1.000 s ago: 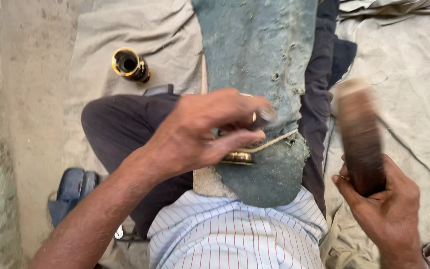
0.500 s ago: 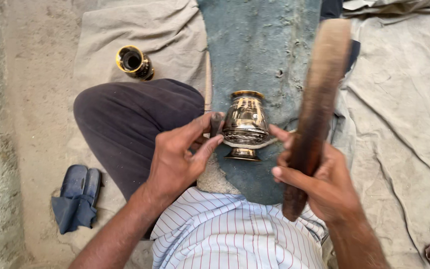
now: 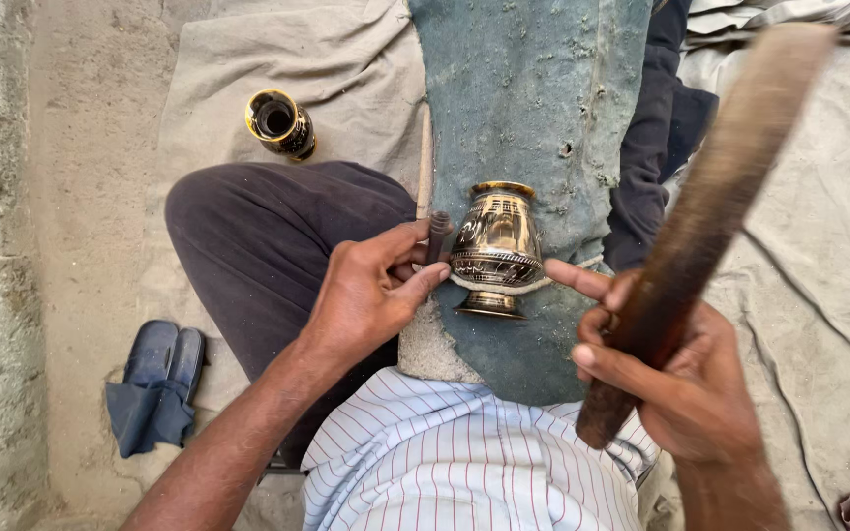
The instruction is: The person sits on the ground with a brass vessel held against a sandbag on their lap. They hold a punch against the vessel's surface and repeatedly strike it with a wooden mallet, repositioning the punch to work around the vessel's decorated body.
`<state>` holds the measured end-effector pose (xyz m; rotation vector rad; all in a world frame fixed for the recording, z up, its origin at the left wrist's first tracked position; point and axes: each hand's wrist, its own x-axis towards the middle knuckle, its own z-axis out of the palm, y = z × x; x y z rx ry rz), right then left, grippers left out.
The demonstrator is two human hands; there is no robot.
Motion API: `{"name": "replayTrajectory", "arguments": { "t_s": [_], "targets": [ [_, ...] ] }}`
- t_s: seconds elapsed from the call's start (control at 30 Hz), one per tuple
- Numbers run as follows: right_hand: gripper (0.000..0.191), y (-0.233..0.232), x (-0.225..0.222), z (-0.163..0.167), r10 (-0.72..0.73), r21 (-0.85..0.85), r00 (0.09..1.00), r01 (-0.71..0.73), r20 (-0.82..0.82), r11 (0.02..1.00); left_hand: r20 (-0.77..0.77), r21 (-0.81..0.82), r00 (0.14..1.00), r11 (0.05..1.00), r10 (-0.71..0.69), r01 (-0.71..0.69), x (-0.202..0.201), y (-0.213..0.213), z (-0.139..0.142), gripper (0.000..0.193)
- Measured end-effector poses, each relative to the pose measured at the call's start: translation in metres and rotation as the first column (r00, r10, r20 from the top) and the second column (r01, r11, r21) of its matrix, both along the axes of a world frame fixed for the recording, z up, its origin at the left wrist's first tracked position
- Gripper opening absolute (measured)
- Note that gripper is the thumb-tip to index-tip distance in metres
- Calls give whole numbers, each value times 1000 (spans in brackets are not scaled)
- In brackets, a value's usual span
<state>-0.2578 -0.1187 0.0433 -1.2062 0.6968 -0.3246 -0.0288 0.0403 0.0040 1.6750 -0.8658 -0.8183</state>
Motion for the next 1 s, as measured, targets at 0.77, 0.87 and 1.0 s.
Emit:
{"name": "replayTrajectory", "arguments": {
  "t_s": [0.77, 0.87, 1.0],
  "targets": [
    [54, 18, -91, -9, -238, -355, 891, 94, -386, 930, 603, 81, 624, 816, -497, 572, -9, -82, 54, 32],
    [45, 19, -100, -10, -241, -525, 840, -60, -486, 849, 651, 85, 583, 810, -486, 580, -9, -79, 55, 30],
    [42, 17, -107, -3, -243, -576, 773, -187, -586, 796, 700, 157, 505, 799, -505, 581, -13, -75, 50, 39]
  ]
}}
